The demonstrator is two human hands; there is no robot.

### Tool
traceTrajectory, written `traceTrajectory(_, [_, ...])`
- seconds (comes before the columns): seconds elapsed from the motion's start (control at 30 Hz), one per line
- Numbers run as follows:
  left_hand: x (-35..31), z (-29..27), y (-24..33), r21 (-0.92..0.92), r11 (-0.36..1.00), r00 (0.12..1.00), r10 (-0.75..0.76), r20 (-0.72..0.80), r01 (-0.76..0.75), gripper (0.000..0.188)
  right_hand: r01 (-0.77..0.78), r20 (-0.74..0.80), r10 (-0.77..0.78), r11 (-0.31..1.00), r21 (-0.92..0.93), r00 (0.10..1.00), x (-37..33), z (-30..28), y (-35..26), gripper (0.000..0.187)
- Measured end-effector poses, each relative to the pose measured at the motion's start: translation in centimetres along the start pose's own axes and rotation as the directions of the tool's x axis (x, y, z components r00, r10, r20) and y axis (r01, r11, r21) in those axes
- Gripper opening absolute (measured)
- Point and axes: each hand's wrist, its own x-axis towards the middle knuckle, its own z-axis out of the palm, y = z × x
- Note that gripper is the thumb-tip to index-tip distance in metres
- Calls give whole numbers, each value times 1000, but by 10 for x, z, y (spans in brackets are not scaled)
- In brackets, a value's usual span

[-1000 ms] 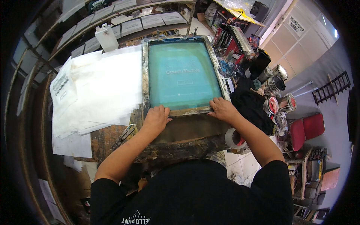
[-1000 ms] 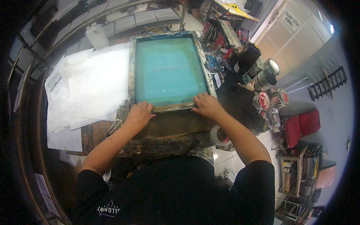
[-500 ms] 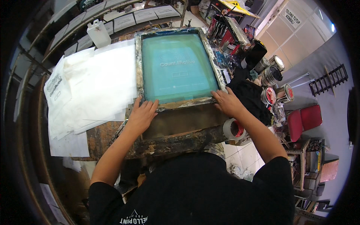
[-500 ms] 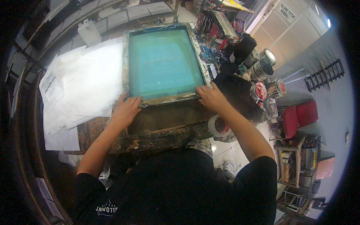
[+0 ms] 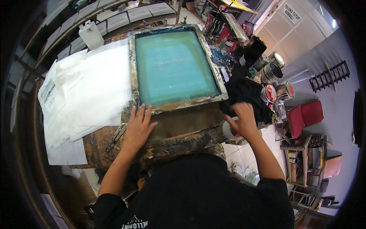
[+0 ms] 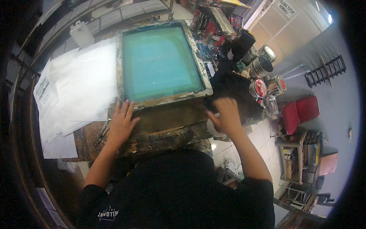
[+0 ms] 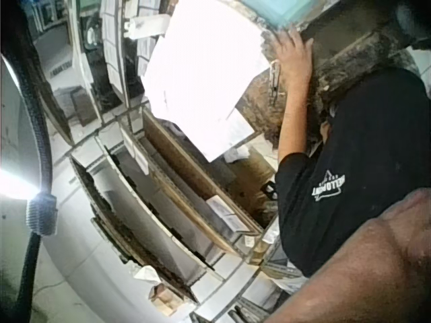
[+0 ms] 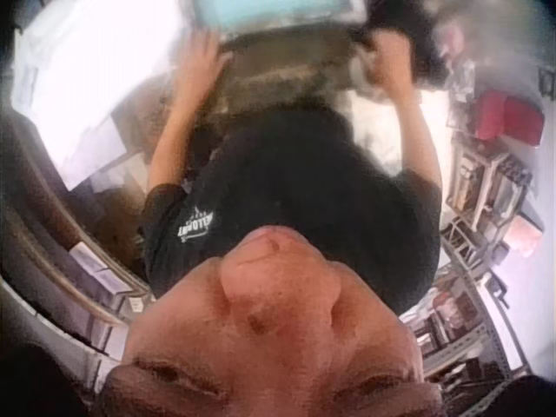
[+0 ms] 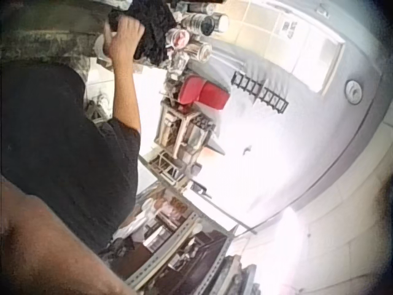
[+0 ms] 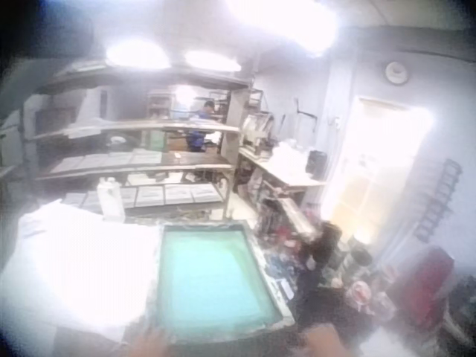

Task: The person applies adhesive tape to the edges of a screen printing frame to seal it.

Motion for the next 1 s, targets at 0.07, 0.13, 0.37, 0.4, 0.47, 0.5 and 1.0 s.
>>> traceTrajectory(0.07, [-8, 5, 1, -17, 999, 999, -31, 37, 32, 74, -38, 99, 44, 997, -60, 994, -36, -9, -8, 46])
traceTrajectory(0.13, [-7, 3, 7, -39, 997, 996, -72, 50, 74, 76, -46, 173, 57, 997, -65, 983, -71, -8, -11, 45])
traceTrajectory(0.37, [19, -37, 34, -429, 903, 988, -57, -145, -11, 86, -52, 295, 85, 992, -119, 952, -95, -7, -22, 34])
traceTrajectory(0.4, [22, -46, 42, -494, 864, 983, 10, -181, -99, 87, -71, 309, 91, 995, -77, 947, -85, -16, -36, 33])
traceTrajectory(0.47, [30, -66, 66, -647, 743, 983, 89, -158, -171, 84, 29, 256, -37, 999, 33, 966, -58, -27, -67, 36])
traceTrajectory(0.5, [32, -71, 77, -718, 666, 979, 129, -156, -202, 82, 60, 272, -76, 996, 70, 959, -45, -29, -82, 37])
traceTrajectory(1.0, [-18, -77, 85, -603, 798, 919, -227, -321, -14, 40, 237, 137, -296, 911, 338, 945, 26, -21, -163, 40])
